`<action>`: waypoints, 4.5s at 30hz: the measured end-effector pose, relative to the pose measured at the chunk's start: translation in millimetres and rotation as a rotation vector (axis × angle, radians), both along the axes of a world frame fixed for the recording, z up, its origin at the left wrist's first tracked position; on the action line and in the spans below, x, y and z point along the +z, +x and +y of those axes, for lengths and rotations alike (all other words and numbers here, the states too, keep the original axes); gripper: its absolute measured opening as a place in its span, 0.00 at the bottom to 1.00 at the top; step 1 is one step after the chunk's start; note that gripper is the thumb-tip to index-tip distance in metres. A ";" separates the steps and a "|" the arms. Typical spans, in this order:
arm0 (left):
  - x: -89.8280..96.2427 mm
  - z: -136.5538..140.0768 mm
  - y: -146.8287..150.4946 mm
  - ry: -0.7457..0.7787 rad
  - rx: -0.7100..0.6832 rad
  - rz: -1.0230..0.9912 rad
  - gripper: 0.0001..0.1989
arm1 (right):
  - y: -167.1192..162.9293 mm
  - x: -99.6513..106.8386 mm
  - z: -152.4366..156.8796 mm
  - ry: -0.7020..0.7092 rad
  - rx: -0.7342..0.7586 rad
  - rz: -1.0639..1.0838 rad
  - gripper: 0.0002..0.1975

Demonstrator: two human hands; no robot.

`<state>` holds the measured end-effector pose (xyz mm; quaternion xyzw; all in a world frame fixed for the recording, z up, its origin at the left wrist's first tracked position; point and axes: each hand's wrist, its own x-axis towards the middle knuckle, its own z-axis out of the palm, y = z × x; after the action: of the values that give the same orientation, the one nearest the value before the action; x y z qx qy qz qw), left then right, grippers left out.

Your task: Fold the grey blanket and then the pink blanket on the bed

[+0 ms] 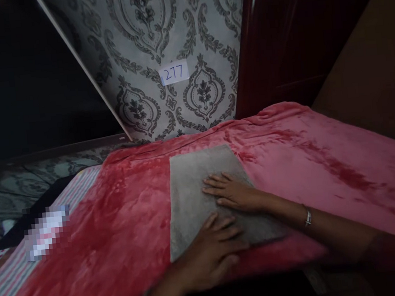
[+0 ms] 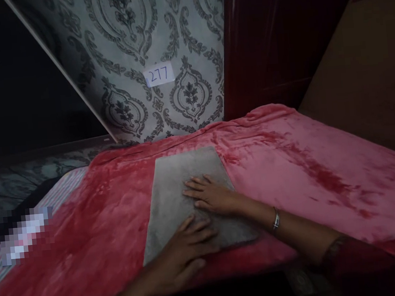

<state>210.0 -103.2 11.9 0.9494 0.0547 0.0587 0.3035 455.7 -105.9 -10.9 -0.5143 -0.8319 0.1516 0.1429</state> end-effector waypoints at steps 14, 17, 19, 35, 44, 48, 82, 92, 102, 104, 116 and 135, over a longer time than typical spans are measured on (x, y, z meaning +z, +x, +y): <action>-0.2 167.5 122.4 -0.161 0.164 -0.087 0.22 | -23.5 -2.6 1.5 0.022 0.075 -0.017 0.34; -9.4 187.0 130.7 -0.099 0.169 -0.129 0.25 | -26.2 -1.4 -6.9 -0.020 0.112 -0.005 0.32; -13.2 199.3 132.9 -0.047 0.182 -0.132 0.26 | -30.1 0.9 -18.0 -0.038 0.163 0.033 0.32; -4.3 205.0 138.0 0.456 0.198 0.197 0.31 | -36.3 32.1 -80.5 -0.188 0.286 0.515 0.27; 0.8 173.4 181.7 0.258 -0.044 0.152 0.27 | 39.1 0.3 -1.7 0.175 -0.003 0.121 0.29; -13.1 167.2 181.7 0.329 -0.007 0.161 0.26 | 29.4 -15.1 -7.4 0.105 -0.016 0.020 0.34; -10.2 47.9 9.4 0.316 -0.042 0.087 0.34 | 13.3 0.0 63.3 0.171 -0.056 0.028 0.29; -32.5 42.1 2.4 0.393 -0.061 -0.158 0.22 | -2.0 -13.6 67.9 0.077 0.008 -0.116 0.31; -10.5 83.0 -36.3 0.111 0.663 -0.674 0.18 | -84.6 17.1 -32.6 -0.138 0.518 0.112 0.32; -7.0 105.9 -42.7 -0.070 0.805 -0.675 0.19 | -86.3 26.3 -24.6 -0.138 0.529 0.190 0.30; -18.4 206.1 10.4 -0.027 0.433 -0.076 0.27 | -85.9 -8.3 85.7 0.119 0.217 -0.094 0.34; -38.9 223.4 9.9 0.073 0.404 0.053 0.27 | -121.3 30.1 -33.9 -0.322 0.594 0.383 0.33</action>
<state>219.8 120.2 -27.0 0.9308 0.2497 0.0955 0.2495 334.4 -139.8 19.2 -0.2294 -0.8685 0.4082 0.1629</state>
